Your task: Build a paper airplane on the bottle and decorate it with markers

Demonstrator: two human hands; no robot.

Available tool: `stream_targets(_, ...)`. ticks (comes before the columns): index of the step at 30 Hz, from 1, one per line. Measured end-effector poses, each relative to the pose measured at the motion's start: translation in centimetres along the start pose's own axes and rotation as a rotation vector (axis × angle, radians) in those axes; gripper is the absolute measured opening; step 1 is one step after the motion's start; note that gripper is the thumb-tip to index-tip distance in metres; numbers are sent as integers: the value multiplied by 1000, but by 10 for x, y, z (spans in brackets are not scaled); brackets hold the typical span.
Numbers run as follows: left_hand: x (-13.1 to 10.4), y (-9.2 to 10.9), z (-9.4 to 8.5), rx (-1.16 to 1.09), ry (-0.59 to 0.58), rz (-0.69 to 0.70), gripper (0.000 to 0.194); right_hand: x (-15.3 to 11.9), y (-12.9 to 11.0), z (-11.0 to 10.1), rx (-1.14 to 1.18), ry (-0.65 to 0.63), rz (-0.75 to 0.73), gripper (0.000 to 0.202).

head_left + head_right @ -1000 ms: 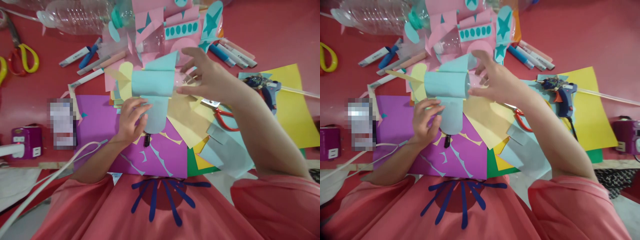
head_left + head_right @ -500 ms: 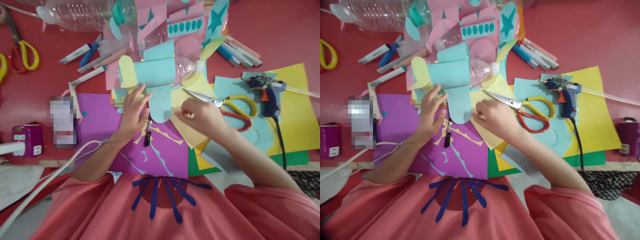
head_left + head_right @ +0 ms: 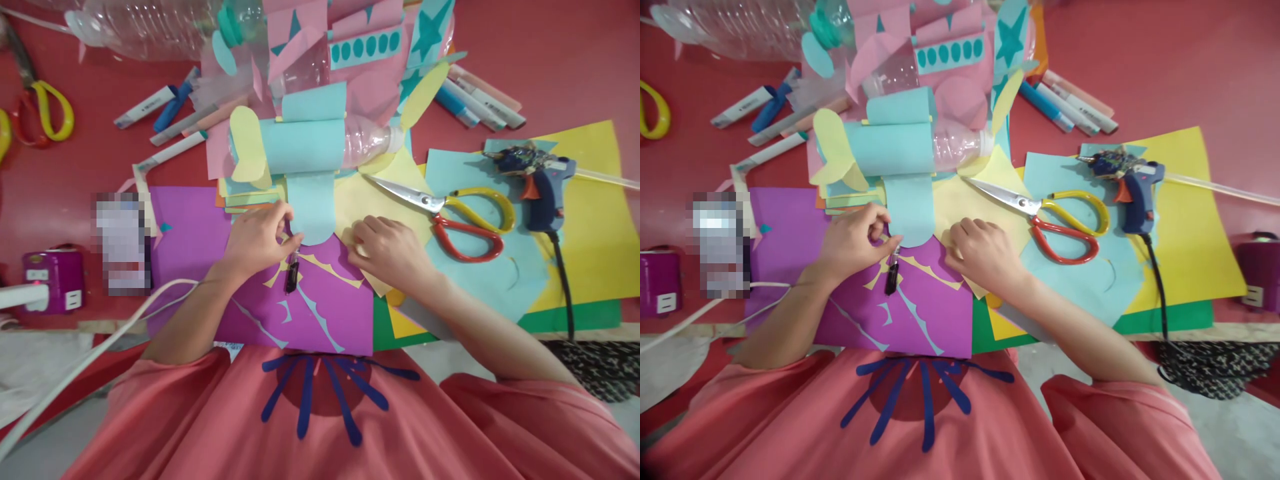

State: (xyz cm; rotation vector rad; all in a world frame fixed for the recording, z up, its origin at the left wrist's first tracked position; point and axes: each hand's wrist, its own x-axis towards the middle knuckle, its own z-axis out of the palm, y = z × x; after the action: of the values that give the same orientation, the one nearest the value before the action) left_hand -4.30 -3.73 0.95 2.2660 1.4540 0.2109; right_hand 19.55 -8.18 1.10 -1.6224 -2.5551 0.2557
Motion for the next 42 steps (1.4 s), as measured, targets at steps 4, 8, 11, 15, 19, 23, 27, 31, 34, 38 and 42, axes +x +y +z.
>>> stream_targets(4,1,9,-4,82,-109,-9,35,0,3,-2,111,-26,42,12)
stream_targets(8,2,10,-6,105,-118,15,38,0,6,-9,387,-43,123,14)
stream_targets(11,2,8,-5,119,-92,75,42,-1,10,-16,591,23,147,18)
stream_targets(15,-1,0,3,169,37,219,43,-2,16,-25,786,147,153,22)
stream_targets(19,-1,-5,11,135,147,380,45,-3,17,-30,856,235,141,22)
stream_targets(23,-3,5,15,-37,150,596,49,-3,11,-25,716,152,34,19)
stream_targets(27,-7,21,24,-102,0,624,53,-3,6,-17,522,153,-37,19)
stream_targets(31,-10,30,30,-229,-56,501,60,-3,7,-13,411,159,-97,19)
stream_targets(34,-10,33,26,-352,-120,412,57,-3,8,-13,387,112,-113,18)
stream_targets(38,-10,34,21,-551,-126,301,60,-2,13,-11,440,35,-135,21)
stream_targets(42,-8,32,22,-631,-119,246,57,0,19,-5,510,111,-61,18)
